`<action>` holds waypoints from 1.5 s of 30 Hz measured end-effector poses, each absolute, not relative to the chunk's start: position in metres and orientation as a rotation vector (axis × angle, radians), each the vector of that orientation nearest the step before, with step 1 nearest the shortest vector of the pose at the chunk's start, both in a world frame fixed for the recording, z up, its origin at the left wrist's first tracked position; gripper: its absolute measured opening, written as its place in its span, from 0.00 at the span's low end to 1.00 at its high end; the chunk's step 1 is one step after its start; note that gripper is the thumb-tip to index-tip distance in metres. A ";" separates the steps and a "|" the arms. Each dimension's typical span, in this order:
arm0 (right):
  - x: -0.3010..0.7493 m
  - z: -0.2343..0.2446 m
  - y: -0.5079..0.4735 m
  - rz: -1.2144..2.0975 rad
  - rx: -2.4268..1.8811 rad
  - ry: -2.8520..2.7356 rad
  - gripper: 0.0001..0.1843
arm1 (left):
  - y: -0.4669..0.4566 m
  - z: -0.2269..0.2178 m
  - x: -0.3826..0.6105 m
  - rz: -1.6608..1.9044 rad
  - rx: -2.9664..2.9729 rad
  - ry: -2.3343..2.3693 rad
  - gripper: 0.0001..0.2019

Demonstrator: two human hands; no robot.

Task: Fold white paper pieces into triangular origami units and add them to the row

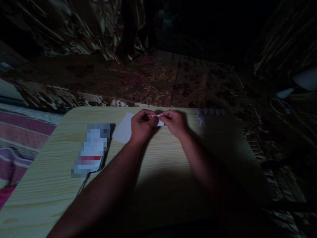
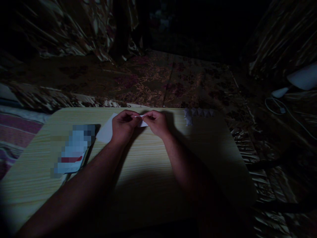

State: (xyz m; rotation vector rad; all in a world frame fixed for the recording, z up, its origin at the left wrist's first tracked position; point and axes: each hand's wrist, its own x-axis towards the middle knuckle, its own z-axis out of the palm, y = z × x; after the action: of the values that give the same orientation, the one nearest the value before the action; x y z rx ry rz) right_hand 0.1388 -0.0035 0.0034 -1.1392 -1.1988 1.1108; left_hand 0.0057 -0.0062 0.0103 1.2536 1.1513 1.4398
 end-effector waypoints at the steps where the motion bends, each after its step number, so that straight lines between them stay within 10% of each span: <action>1: 0.139 0.003 -0.003 1.111 -1.144 -1.200 0.09 | -0.006 0.010 0.006 1.439 1.257 1.153 0.07; 45: 0.139 0.003 -0.004 1.100 -1.134 -1.239 0.09 | -0.006 0.010 0.005 1.448 1.304 1.155 0.06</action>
State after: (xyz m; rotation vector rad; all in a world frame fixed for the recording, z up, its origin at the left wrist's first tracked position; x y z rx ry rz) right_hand 0.1390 -0.0037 0.0032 -1.1345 -1.2394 1.0998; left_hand 0.0054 -0.0061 0.0099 1.3038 1.1551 1.4480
